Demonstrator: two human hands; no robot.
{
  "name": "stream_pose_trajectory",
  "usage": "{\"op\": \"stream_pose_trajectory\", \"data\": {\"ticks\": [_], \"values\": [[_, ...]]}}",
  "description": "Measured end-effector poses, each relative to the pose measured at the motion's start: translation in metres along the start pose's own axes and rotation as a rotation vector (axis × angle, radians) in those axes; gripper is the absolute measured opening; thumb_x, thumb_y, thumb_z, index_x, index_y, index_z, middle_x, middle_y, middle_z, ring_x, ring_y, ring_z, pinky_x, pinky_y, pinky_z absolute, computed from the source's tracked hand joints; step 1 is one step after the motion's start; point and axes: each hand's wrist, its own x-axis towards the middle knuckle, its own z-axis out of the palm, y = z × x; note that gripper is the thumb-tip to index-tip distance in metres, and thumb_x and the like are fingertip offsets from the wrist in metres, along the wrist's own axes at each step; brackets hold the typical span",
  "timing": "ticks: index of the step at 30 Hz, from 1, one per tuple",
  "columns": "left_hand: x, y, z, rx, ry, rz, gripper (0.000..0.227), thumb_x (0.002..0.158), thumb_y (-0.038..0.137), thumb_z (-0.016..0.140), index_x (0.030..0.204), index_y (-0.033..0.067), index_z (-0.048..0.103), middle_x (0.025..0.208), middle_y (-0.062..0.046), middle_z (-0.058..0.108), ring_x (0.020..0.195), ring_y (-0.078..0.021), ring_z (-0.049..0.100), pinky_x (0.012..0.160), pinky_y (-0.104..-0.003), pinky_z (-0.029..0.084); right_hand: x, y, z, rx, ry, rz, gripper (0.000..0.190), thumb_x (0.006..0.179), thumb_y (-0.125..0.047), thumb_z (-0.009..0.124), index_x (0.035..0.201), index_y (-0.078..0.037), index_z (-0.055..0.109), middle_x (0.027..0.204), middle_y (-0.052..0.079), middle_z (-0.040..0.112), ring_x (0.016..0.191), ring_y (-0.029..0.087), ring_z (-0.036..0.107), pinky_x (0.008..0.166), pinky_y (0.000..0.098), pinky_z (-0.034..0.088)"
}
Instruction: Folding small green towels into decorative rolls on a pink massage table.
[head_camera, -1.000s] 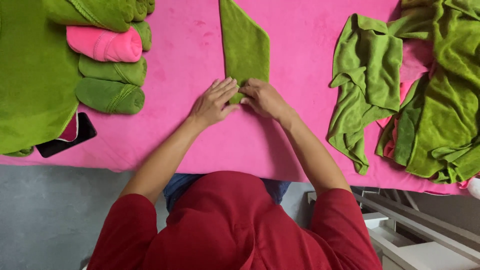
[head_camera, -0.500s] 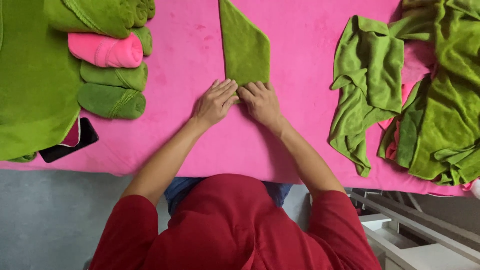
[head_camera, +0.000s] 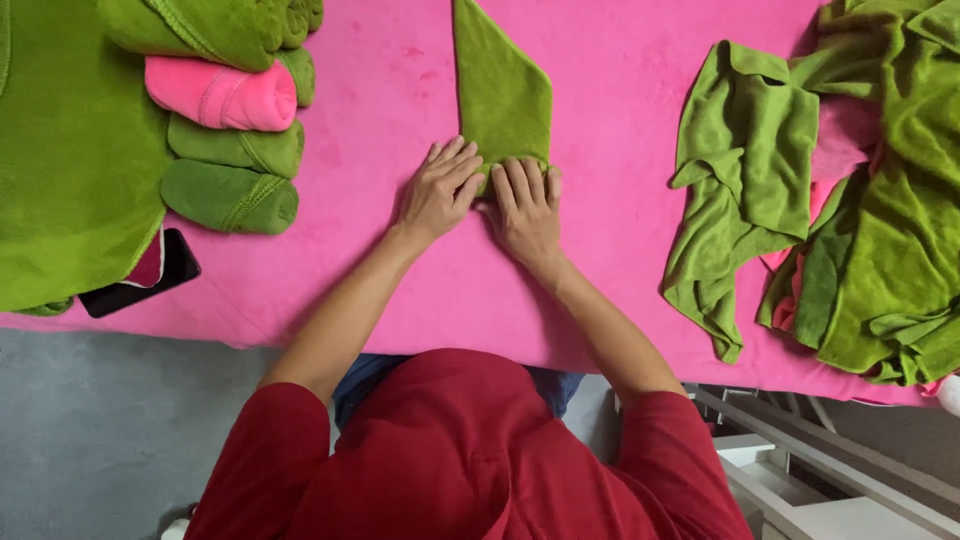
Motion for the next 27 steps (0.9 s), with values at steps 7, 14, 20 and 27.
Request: {"op": "stream_pose_trajectory", "data": {"ticks": [7,14,20,27], "values": [[0.019,-0.006,0.005,-0.146,0.011,-0.026,0.028,0.11,0.023,0.063,0.13,0.0071,0.074,0.144,-0.014,0.067,0.139,-0.0302,0.058,0.122,-0.044,0.036,0.021,0.054,0.038,0.208,-0.227,-0.148,0.038,0.107,-0.047,0.056,0.121,-0.013,0.067,0.099,0.004,0.064,0.098,0.025,0.064,0.092,0.0466,0.045],[0.031,-0.006,-0.002,-0.089,-0.055,-0.01,0.041,0.108,0.038,0.067,0.136,0.0085,0.068,0.139,-0.015,0.068,0.141,-0.0342,0.055,0.122,-0.05,0.035,0.041,0.066,0.037,0.247,-0.457,-0.027,0.032,0.106,-0.044,0.059,0.111,-0.013,0.069,0.115,0.006,0.056,0.113,0.03,0.053,0.093,0.0468,0.044],[0.026,-0.008,-0.011,-0.042,-0.205,0.092,0.048,0.107,0.049,0.062,0.135,0.0103,0.063,0.136,-0.014,0.067,0.138,-0.037,0.058,0.118,-0.057,0.04,0.045,0.061,0.002,0.315,-0.481,-0.164,0.044,0.112,-0.046,0.045,0.134,-0.013,0.062,0.133,0.01,0.062,0.129,0.03,0.057,0.106,0.053,0.043],[0.052,-0.021,-0.006,0.041,-0.224,0.077,0.044,0.115,0.046,0.051,0.123,0.0048,0.066,0.137,-0.017,0.07,0.138,-0.0333,0.059,0.123,-0.057,0.031,0.064,0.068,0.043,0.203,-0.581,0.024,0.035,0.114,-0.043,0.038,0.108,-0.018,0.061,0.099,0.002,0.058,0.104,0.026,0.06,0.086,0.0449,0.044]]}}
